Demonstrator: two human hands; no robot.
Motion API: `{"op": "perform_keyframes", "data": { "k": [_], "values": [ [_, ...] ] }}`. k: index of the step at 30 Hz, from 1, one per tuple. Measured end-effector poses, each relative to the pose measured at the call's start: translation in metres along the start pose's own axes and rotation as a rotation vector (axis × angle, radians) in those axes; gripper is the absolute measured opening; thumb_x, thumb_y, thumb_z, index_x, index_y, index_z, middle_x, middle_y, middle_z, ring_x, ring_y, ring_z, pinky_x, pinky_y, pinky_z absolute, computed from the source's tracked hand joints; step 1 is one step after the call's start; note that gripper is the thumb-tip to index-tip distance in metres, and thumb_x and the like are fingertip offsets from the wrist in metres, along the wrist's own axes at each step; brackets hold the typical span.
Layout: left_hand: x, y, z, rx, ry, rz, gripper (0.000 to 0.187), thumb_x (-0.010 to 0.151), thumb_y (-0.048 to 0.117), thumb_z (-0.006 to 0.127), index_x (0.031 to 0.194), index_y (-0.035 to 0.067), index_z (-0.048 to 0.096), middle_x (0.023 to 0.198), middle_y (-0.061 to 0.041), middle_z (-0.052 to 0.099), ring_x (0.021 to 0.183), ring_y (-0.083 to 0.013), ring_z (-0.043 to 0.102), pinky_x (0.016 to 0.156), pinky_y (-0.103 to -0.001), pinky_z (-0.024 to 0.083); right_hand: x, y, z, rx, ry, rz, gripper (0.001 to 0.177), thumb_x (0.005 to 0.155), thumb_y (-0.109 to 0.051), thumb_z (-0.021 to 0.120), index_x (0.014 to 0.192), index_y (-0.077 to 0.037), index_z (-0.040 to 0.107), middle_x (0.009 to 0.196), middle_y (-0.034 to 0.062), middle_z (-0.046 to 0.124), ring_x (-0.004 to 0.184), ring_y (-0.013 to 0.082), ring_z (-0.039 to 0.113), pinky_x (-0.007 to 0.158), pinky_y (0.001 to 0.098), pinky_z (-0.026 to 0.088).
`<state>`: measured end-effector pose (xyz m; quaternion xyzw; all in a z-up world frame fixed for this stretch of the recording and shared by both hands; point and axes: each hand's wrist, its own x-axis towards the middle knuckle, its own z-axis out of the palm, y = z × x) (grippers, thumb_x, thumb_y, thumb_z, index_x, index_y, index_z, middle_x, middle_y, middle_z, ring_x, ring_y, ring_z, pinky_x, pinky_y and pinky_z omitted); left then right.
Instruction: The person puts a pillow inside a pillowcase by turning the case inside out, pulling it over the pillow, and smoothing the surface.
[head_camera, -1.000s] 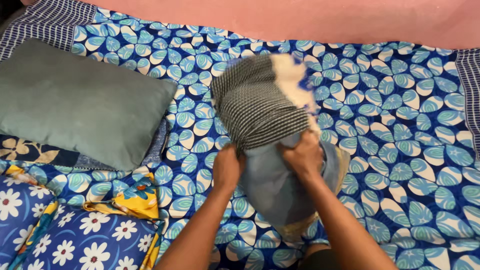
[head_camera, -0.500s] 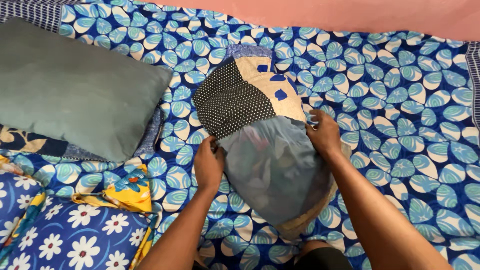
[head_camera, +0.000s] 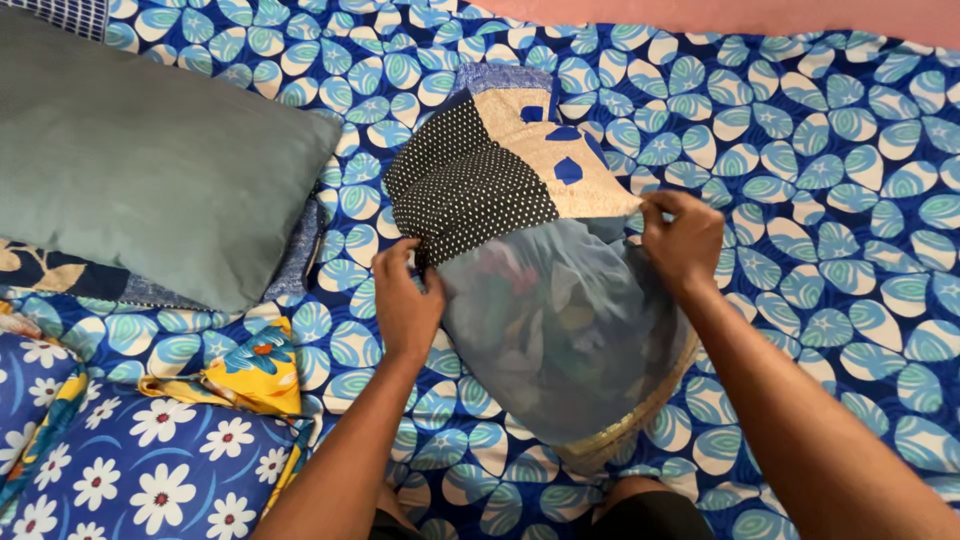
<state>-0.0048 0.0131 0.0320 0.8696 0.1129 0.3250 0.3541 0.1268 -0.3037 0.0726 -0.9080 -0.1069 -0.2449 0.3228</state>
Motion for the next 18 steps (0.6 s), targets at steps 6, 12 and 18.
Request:
{"op": "perform_keyframes", "data": {
  "k": [6,12,18],
  "values": [
    [0.024,0.035,0.011,0.133,-0.109,0.058,0.036,0.081,0.017,0.076,0.116,0.009,0.07,0.113,-0.012,0.065,0.105,-0.0374,0.061,0.085,-0.047,0.05,0.012,0.009,0.039,0.691,-0.069,0.352,0.012,0.105,-0.013,0.063,0.103,-0.004,0.071,0.087,0.0009,0.067,0.074,0.0088,0.056,0.065,0.0264,0.044],
    [0.037,0.033,0.01,-0.031,-0.038,0.121,0.014,0.084,0.009,0.071,0.098,0.009,0.074,0.1,-0.009,0.072,0.097,-0.0319,0.067,0.089,-0.044,0.053,0.02,0.029,0.048,0.923,-0.078,0.555,0.007,0.102,-0.012,0.059,0.102,-0.009,0.065,0.09,-0.0041,0.066,0.08,0.0056,0.063,0.069,0.0206,0.054],
    [-0.062,0.087,0.007,-0.245,-0.324,0.376,0.015,0.082,0.003,0.064,0.095,0.005,0.069,0.09,-0.01,0.065,0.089,-0.0308,0.065,0.082,-0.044,0.051,0.01,0.061,0.035,0.398,-0.01,0.42,0.012,0.096,-0.009,0.062,0.101,-0.005,0.072,0.09,0.0072,0.073,0.081,0.0149,0.069,0.072,0.031,0.055]
  ]
}}
